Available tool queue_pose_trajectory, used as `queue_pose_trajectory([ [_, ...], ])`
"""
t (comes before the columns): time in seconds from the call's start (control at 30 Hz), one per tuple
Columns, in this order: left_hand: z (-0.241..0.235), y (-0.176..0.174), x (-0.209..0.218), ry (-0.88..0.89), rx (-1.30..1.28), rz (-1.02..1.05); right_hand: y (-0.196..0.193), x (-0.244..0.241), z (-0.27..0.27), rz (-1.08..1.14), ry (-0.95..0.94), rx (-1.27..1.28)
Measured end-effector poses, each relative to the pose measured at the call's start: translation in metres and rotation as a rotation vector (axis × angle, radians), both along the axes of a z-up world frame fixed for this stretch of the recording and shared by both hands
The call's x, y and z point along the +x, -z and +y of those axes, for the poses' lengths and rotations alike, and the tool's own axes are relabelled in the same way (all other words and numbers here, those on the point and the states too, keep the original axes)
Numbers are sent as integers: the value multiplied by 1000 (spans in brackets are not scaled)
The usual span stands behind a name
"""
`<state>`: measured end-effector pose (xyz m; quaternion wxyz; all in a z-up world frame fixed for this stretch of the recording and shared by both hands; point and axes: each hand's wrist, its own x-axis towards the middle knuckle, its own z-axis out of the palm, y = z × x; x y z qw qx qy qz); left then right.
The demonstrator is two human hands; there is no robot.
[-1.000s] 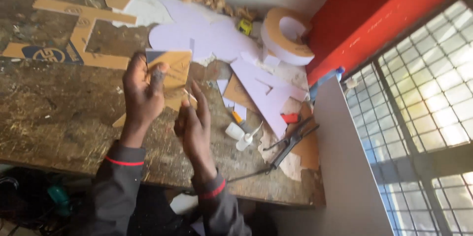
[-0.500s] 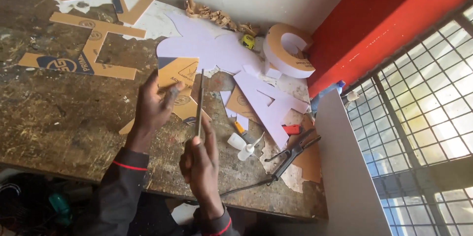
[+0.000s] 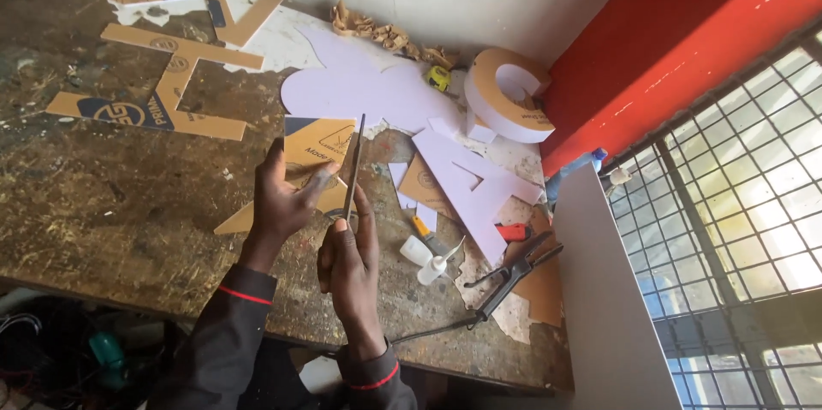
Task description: Peeling the protective brown paper film from white acrylic letters in a sign shop.
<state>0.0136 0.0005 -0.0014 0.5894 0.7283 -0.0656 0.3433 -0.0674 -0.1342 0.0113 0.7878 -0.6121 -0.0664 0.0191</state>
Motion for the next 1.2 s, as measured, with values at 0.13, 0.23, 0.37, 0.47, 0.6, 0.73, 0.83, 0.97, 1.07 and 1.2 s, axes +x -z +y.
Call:
queue_pose_trajectory([
  [0.13, -12, 17, 7, -21, -66, -35, 3, -6, -2, 11, 26, 30],
  [0.23, -13, 32, 15, -312, 115, -142, 11, -7, -4, -39, 37, 33],
  [0.37, -7, 55, 24, -213, 93, -161, 23, -13, -5, -78, 38, 72],
  [0.47, -4, 71, 33, -166, 87, -182, 20, -23, 8, -106, 25, 1],
  [0.6, -11, 53, 26, -171, 1, -148, 46, 40, 32, -184, 130, 25],
  [0.73, -1, 57, 35, -182, 32, -175, -3, 24, 11, -17, 3, 240],
  [0.83, 2, 57, 41, -114, -13, -156, 0, 5, 15, -19, 70, 181],
  [0.97, 0, 47, 27, -82, 7, -175, 32, 32, 17, 9, 8, 313],
  [1.07, 7, 64, 42, -93, 31, -202, 19, 23, 5, 6, -45, 284],
  [1.2, 5, 63, 37, -78, 41, -213, 28, 7, 20, 2, 14, 261],
])
